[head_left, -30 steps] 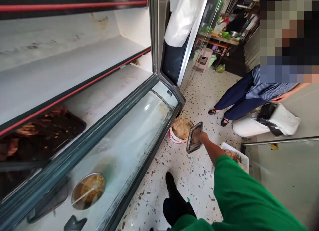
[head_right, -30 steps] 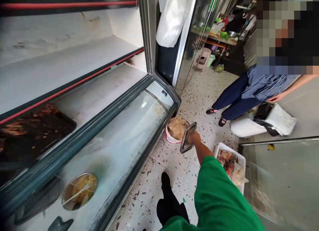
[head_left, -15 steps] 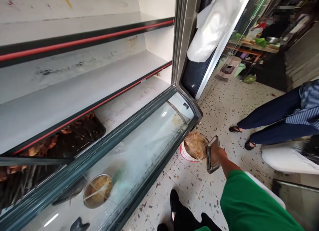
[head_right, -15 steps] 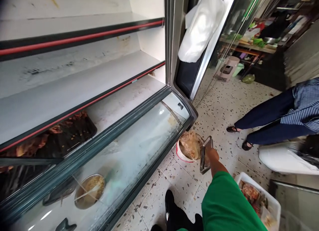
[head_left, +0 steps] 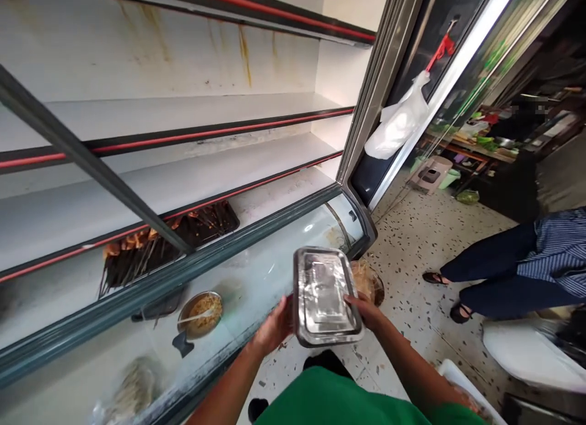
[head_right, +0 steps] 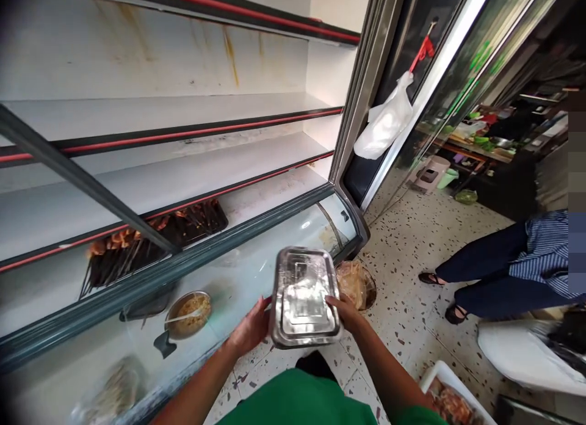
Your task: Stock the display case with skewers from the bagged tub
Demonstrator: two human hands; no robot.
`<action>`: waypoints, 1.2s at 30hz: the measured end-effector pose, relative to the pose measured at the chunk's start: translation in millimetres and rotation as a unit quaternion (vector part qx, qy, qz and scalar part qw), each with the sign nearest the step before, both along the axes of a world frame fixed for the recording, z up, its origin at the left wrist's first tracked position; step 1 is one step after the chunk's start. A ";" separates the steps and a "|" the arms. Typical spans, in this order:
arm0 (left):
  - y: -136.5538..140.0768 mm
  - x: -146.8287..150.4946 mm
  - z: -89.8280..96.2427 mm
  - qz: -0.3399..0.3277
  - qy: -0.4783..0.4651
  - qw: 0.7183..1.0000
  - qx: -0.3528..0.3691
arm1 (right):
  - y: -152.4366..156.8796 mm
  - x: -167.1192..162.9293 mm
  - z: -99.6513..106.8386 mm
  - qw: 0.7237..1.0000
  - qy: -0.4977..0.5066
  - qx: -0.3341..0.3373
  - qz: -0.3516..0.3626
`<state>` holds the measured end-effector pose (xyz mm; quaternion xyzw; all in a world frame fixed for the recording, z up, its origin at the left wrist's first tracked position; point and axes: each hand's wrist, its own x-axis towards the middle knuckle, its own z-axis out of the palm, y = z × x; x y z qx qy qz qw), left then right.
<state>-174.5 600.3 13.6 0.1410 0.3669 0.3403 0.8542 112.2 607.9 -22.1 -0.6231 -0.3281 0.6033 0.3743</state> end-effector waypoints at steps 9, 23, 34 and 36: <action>55.1 -5.5 1.1 0.172 0.000 0.985 -0.031 | 112.2 -65.0 16.0 0.923 -0.303 0.226 0.078; 236.7 58.8 -42.1 0.384 0.081 0.919 -0.040 | 329.6 -31.5 17.8 0.804 -0.467 0.296 0.218; 268.3 40.9 -65.8 0.389 0.109 0.912 -0.072 | 550.9 45.2 -5.1 0.894 -0.389 0.213 0.068; 269.7 42.7 -69.3 0.393 0.105 0.909 -0.087 | 593.6 45.7 -12.9 0.864 -0.451 0.212 0.070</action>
